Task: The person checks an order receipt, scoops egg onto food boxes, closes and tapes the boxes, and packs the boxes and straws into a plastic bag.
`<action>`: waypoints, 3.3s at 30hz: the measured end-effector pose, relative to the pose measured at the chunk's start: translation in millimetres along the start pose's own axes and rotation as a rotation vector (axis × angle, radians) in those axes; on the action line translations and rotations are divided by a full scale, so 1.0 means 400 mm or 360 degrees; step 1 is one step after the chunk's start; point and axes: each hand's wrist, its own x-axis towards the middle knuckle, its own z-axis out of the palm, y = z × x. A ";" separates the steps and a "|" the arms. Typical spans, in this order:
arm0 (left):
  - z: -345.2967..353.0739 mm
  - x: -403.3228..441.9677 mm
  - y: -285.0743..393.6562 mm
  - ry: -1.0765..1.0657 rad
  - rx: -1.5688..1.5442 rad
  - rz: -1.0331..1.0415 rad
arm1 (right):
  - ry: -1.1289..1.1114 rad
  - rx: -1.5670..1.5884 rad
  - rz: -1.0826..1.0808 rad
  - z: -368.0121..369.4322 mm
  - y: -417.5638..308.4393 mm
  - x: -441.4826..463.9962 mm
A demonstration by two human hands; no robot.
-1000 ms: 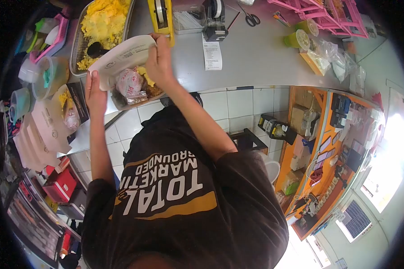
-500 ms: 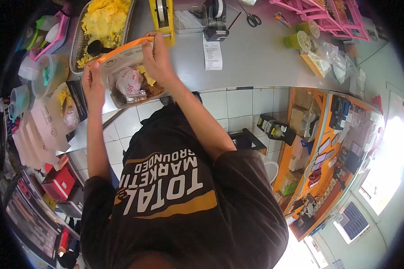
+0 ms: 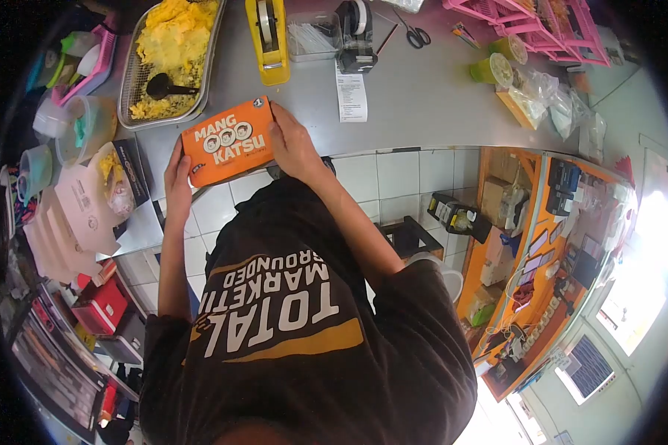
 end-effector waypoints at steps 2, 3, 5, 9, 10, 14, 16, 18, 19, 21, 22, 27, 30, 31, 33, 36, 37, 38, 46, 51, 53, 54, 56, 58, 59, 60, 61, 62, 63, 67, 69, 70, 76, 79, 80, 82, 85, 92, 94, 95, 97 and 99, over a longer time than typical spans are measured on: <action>-0.027 0.022 0.028 -0.0032 0.0147 -0.0100 | -0.0024 0.0094 0.0191 -0.027 -0.043 0.030; -0.042 0.031 0.045 -0.0068 0.0296 -0.0203 | -0.0088 0.0036 0.0345 -0.049 -0.083 0.052; -0.061 0.041 0.083 -0.0085 0.0381 -0.0275 | -0.0149 -0.0024 0.0497 -0.080 -0.125 0.088; -0.061 0.042 0.134 -0.0109 0.0353 -0.0417 | -0.0434 -0.0224 0.0611 -0.101 -0.130 0.122; -0.068 0.046 0.119 -0.0117 0.0263 -0.0439 | -0.0523 -0.0255 0.0619 -0.099 -0.127 0.124; -0.070 0.027 0.039 -0.0094 0.0032 -0.0381 | -0.0475 -0.0162 0.0556 -0.072 -0.043 0.070; -0.055 0.009 0.026 -0.0021 0.0162 -0.0209 | -0.0427 -0.0140 0.0395 -0.063 -0.026 0.054; -0.042 0.002 0.021 -0.0031 0.0185 -0.0206 | -0.0390 -0.0164 0.0379 -0.050 -0.015 0.040; -0.031 -0.001 0.026 -0.0008 0.0218 -0.0175 | -0.0349 -0.0186 0.0360 -0.046 -0.013 0.037; -0.033 0.002 0.023 0.0023 0.0258 -0.0144 | -0.0374 -0.0240 0.0291 -0.044 -0.003 0.039; -0.037 0.009 0.012 -0.0004 0.0327 -0.0138 | -0.0398 -0.0297 0.0224 -0.043 0.002 0.043; -0.035 0.011 0.035 -0.0027 0.0493 -0.0147 | -0.0576 -0.0249 0.0582 -0.071 -0.005 0.099; -0.039 0.012 0.038 -0.0075 0.0551 -0.0133 | -0.0538 0.0184 0.0915 -0.067 0.010 0.146; -0.043 0.016 0.030 -0.0080 0.0555 -0.0114 | -0.0567 0.0551 0.1124 -0.067 0.016 0.158; -0.044 0.016 0.032 -0.0074 0.0558 -0.0101 | -0.0510 0.0430 0.1024 -0.076 0.009 0.149; -0.033 0.009 0.046 -0.0098 0.0639 -0.0113 | -0.0339 0.0005 0.0709 -0.065 -0.047 0.093; -0.029 0.009 0.037 -0.0075 0.0725 -0.0056 | -0.0207 -0.0300 0.0487 -0.059 -0.062 0.078; -0.029 0.008 0.029 -0.0056 0.0812 -0.0001 | -0.0214 -0.0295 0.0491 -0.040 -0.042 0.064; -0.011 0.016 0.191 -0.0532 0.1883 0.0919 | -0.0267 -0.0406 0.0480 -0.051 -0.049 -0.118; 0.009 0.054 0.193 -0.0980 0.2043 0.0781 | -0.0127 -0.0019 0.0509 -0.005 -0.022 -0.135; 0.016 0.063 0.191 -0.0974 0.2110 0.0776 | -0.0016 -0.0048 0.0442 0.016 0.010 -0.132; 0.023 0.064 0.187 -0.0987 0.2109 0.0782 | 0.0074 -0.0117 0.0376 0.030 0.019 -0.127; 0.035 0.061 0.170 -0.0899 0.2236 0.0816 | 0.0168 -0.0188 0.0315 0.047 0.032 -0.128; 0.034 0.056 0.134 -0.0866 0.2252 0.0925 | 0.0208 0.0005 0.0553 0.051 0.012 -0.114; 0.032 0.057 0.120 -0.0818 0.2266 0.1035 | 0.0210 0.0006 0.0550 0.046 0.011 -0.107; 0.030 0.058 0.117 -0.0817 0.2267 0.1037 | 0.0235 -0.0165 0.0451 0.037 0.014 -0.099; 0.028 0.057 0.114 -0.0820 0.2248 0.1055 | 0.0258 -0.0337 0.0351 0.027 0.017 -0.093; 0.025 0.056 0.110 -0.0822 0.2227 0.1069 | 0.0254 -0.0340 0.0351 0.018 0.020 -0.088; 0.023 0.055 0.112 -0.0815 0.2225 0.1064 | 0.0248 -0.0186 0.0464 0.010 0.019 -0.080; 0.011 0.060 0.114 -0.0893 0.2229 0.1048 | 0.0234 -0.0080 0.0359 -0.004 -0.006 -0.078; 0.007 0.063 0.112 -0.0878 0.2244 0.1052 | 0.0151 -0.0331 -0.0021 -0.021 -0.024 -0.087; 0.007 0.062 0.111 -0.0871 0.2273 0.1105 | 0.0076 -0.0578 -0.0391 -0.031 -0.028 -0.087; 0.034 0.046 0.108 -0.0848 0.2217 0.1099 | -0.0295 -0.1048 -0.0542 -0.087 0.005 -0.061; 0.041 0.050 0.108 -0.0793 0.2234 0.1106 | 0.0070 -0.0856 -0.0489 -0.177 0.015 -0.008; 0.041 0.047 0.107 -0.0793 0.2284 0.1075 | 0.0431 -0.0644 -0.0207 -0.217 0.014 0.039; 0.037 0.045 0.105 -0.0823 0.2293 0.1080 | 0.0777 -0.0157 0.0407 -0.303 -0.027 0.162; 0.038 0.043 0.110 -0.0794 0.2223 0.1103 | 0.0552 0.0320 0.0909 -0.396 0.042 0.278; 0.039 0.042 0.111 -0.0791 0.2251 0.1077 | 0.0343 0.0679 0.0926 -0.395 0.096 0.291; 0.041 0.041 0.120 -0.0797 0.2287 0.1037 | 0.0458 0.0892 0.0787 -0.376 0.095 0.234; 0.044 0.042 0.127 -0.0825 0.2260 0.1002 | 0.0572 0.1106 0.0636 -0.365 0.094 0.222; 0.045 0.038 0.130 -0.0858 0.2234 0.0963 | 0.0565 0.1048 0.0580 -0.350 0.144 0.200; 0.048 0.038 0.131 -0.0858 0.2236 0.0929 | 0.0580 0.0989 0.0516 -0.346 0.178 0.191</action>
